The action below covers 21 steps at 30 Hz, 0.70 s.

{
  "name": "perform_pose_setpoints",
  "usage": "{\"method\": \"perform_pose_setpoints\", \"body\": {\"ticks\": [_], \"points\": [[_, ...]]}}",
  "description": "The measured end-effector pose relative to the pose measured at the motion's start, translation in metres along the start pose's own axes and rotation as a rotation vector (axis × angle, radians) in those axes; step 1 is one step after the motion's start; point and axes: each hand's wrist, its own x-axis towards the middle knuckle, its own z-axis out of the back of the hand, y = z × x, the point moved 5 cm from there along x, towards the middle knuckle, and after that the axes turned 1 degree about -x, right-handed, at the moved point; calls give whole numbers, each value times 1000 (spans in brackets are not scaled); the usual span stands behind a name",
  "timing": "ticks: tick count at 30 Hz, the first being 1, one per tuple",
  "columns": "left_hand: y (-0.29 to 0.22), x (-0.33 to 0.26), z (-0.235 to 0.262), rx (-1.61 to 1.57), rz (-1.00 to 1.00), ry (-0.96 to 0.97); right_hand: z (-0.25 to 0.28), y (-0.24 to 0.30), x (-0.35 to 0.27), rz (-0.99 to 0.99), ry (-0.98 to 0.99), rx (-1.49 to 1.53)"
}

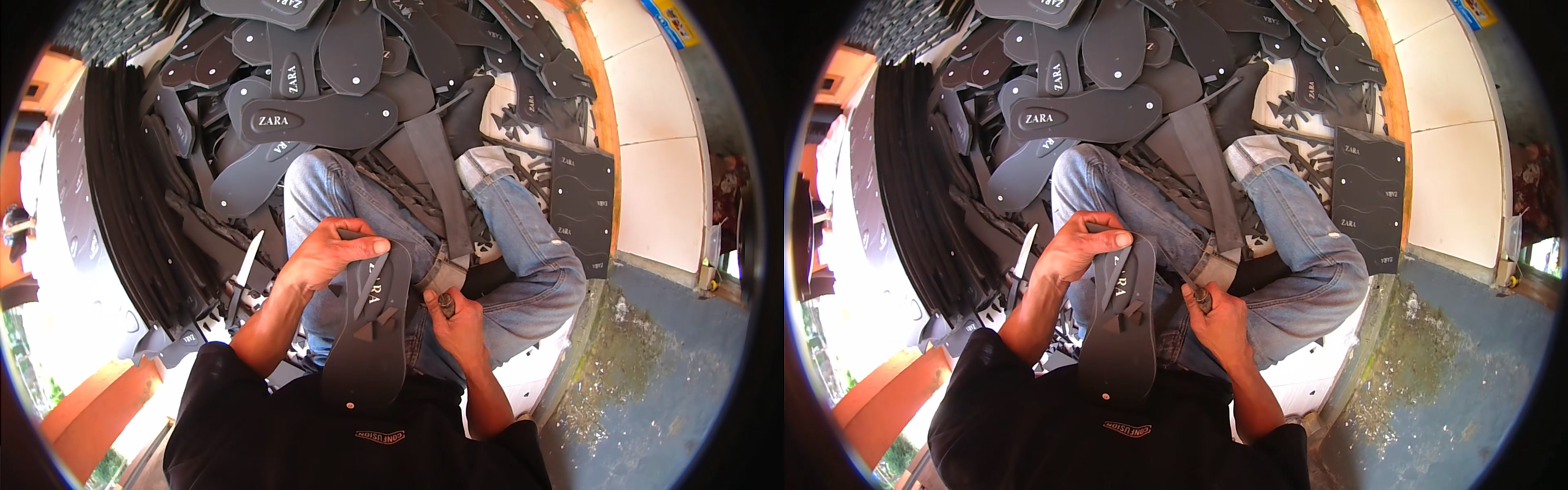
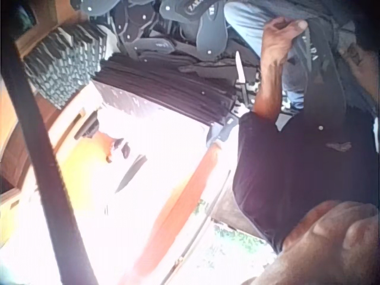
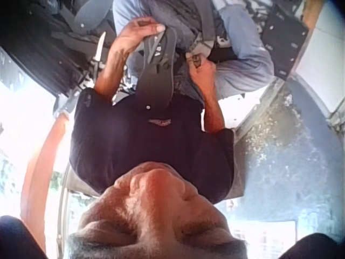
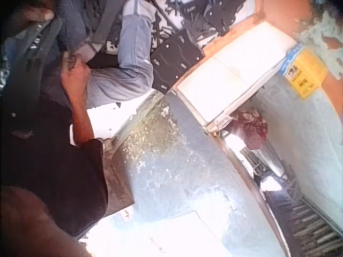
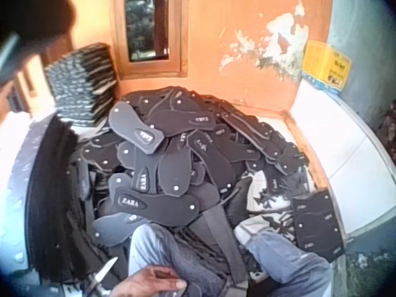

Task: The person trims and cuts shoe insoles from large sheets using a knife.

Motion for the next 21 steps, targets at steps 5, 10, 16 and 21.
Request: {"method": "perform_pose_setpoints", "body": {"ticks": [5, 10, 16, 21], "points": [[0, 4, 0, 87, -20, 0, -2, -3, 2, 2, 24, -38], [0, 6, -8, 186, 36, 89, 4, 26, 29, 28, 50, -76], [-10, 4, 8, 132, -139, -83, 11, 45, 64, 115, -61, 13], [-44, -4, 66, -618, -576, -530, 39, -41, 47, -332, -282, 453]]}}
